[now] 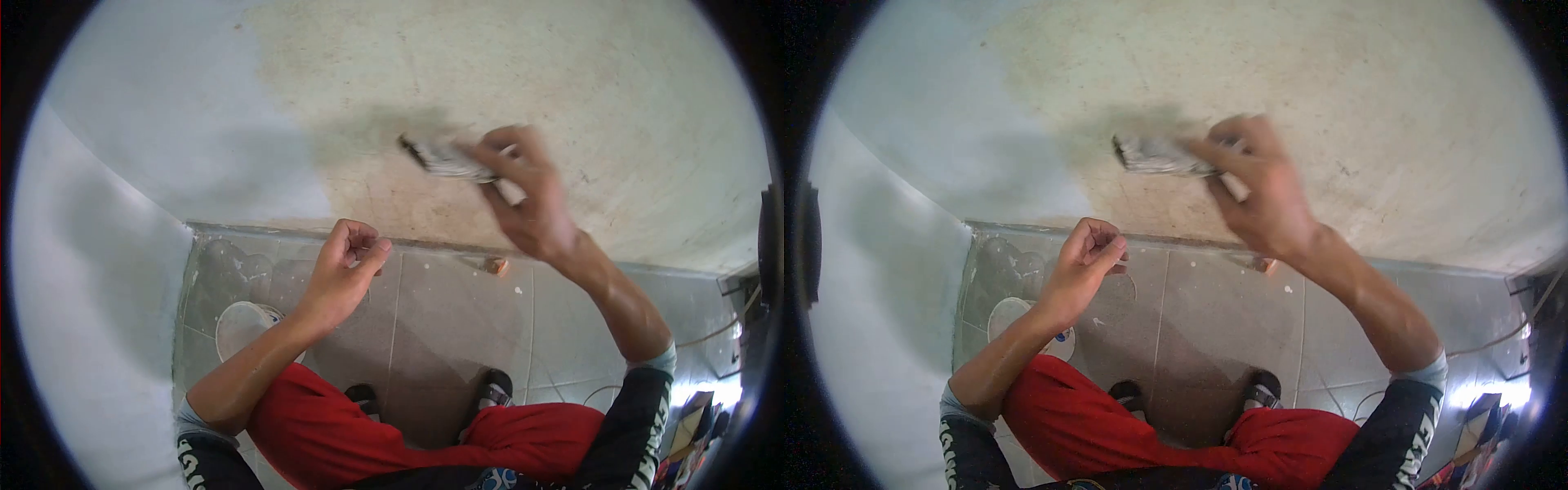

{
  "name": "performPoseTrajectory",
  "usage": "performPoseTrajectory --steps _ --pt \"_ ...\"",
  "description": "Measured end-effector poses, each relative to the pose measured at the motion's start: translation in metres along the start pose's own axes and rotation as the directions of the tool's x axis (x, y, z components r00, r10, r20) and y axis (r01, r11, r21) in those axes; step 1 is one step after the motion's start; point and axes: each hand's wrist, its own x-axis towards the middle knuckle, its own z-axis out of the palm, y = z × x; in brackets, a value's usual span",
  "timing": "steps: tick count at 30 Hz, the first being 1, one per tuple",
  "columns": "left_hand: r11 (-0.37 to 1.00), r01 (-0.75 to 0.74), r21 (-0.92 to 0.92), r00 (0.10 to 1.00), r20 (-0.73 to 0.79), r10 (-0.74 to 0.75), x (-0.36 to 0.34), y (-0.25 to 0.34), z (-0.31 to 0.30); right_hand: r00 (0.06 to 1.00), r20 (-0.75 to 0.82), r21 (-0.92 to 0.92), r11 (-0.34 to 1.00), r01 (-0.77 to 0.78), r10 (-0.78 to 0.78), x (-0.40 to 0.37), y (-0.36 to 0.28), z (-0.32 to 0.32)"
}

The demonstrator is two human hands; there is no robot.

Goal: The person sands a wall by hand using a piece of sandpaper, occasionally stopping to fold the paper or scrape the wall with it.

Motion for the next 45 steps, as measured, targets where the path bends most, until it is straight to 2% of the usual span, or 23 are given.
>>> performPoseTrajectory --steps 2,3,5,6,8,9,10,12,14,16,18,20,22,26,28,30,32,34,36,39,41,43,45 --pt "1.000 -0.012 0.001 1.000 -0.017 0.012 0.000 0.001 0.000 0.977 -0.160 -0.301 0.950 0.085 -0.139 0.012 0.003 -0.022" --pt "1.000 -0.015 0.010 1.000 -0.016 0.015 -0.001 0.000 0.001 0.977 -0.143 -0.295 0.949 0.108 -0.156 0.013 0.010 -0.025" --pt "1.000 -0.026 0.012 1.000 -0.015 0.026 0.001 -0.004 0.001 0.916 -0.057 -0.648 0.713 0.269 -0.397 0.009 0.025 -0.025" --pt "0.999 -0.038 0.037 0.999 0.003 0.038 0.001 -0.005 0.002 0.911 -0.043 -0.641 0.710 0.290 -0.410 0.004 0.033 -0.016" --pt "0.999 -0.042 0.028 0.999 0.012 0.042 -0.001 -0.002 0.003 0.962 0.163 -0.753 0.601 0.266 -0.221 -0.015 0.048 0.010" --pt "0.998 -0.044 0.035 0.999 0.034 0.042 -0.003 0.000 0.003 0.956 0.257 -0.840 0.455 0.295 -0.144 -0.024 0.050 0.014" --pt "0.999 -0.040 0.025 0.999 0.025 0.039 -0.004 0.003 0.003 0.952 0.267 -0.835 0.457 0.307 -0.152 -0.033 0.058 0.023" --pt "1.000 -0.030 -0.009 0.999 0.044 0.030 -0.007 0.008 0.002 0.978 0.181 -0.818 0.535 0.211 -0.107 -0.053 0.081 0.042" --pt "0.999 -0.021 -0.033 0.999 0.029 0.022 -0.011 0.014 -0.001 0.969 0.238 -0.818 0.524 0.237 -0.066 -0.060 0.092 0.049" --pt "0.999 -0.017 -0.040 1.000 0.013 0.017 -0.013 0.015 -0.007 0.992 0.122 -0.785 0.608 0.115 -0.030 -0.058 0.089 0.060" --pt "0.998 -0.040 -0.052 0.999 0.003 0.040 -0.015 0.015 -0.015 0.994 0.108 -0.781 0.617 0.099 -0.022 -0.044 0.078 0.074" --pt "0.997 -0.042 -0.061 0.999 -0.005 0.041 -0.015 0.009 -0.022 0.959 0.249 -0.771 0.572 0.279 -0.132 -0.005 0.056 0.086" --pt "0.998 -0.032 -0.054 0.999 0.010 0.032 -0.015 0.008 -0.027 0.921 0.357 -0.767 0.514 0.385 -0.156 0.038 0.026 0.113" --pt "0.994 0.020 -0.110 1.000 -0.005 -0.021 -0.018 0.011 -0.026 0.884 0.400 -0.808 0.361 0.465 -0.242 0.083 -0.025 0.181" --pt "0.991 0.043 -0.125 0.999 -0.017 -0.045 -0.019 0.012 -0.030 0.882 0.421 -0.785 0.403 0.471 -0.212 0.082 -0.013 0.178" --pt "0.984 -0.021 -0.175 0.998 0.062 0.032 -0.025 0.012 -0.031 0.844 0.485 -0.730 0.426 0.535 -0.229 0.063 0.000 0.165" --pt "0.984 -0.022 -0.179 0.998 0.058 0.032 -0.029 0.020 -0.030 0.835 0.522 -0.801 0.236 0.551 -0.177 0.025 0.023 0.125" --pt "0.983 -0.028 -0.179 0.998 0.045 0.037 -0.028 0.017 -0.030 0.844 0.527 -0.777 0.343 0.528 -0.106 -0.024 0.057 0.098" --pt "0.982 -0.050 -0.183 0.997 0.053 0.061 -0.026 0.014 -0.026 0.852 0.512 -0.761 0.402 0.509 -0.109 -0.065 0.092 0.079" --pt "0.994 -0.070 -0.088 0.995 0.063 0.076 -0.016 0.012 -0.024 0.888 0.439 -0.763 0.466 0.448 -0.135 -0.062 0.086 0.087" --pt "0.991 -0.093 -0.098 0.993 0.062 0.100 -0.008 0.012 -0.018 0.874 0.479 -0.739 0.498 0.454 -0.087 -0.033 0.061 0.114" --pt "0.991 -0.104 -0.086 0.991 0.081 0.111 -0.001 0.012 -0.006 0.820 0.533 -0.688 0.458 0.563 -0.208 0.028 0.020 0.137" --pt "0.975 -0.221 -0.012 0.965 0.142 0.220 0.003 0.011 0.005 0.845 0.479 -0.721 0.444 0.532 -0.236 0.059 0.000 0.175"
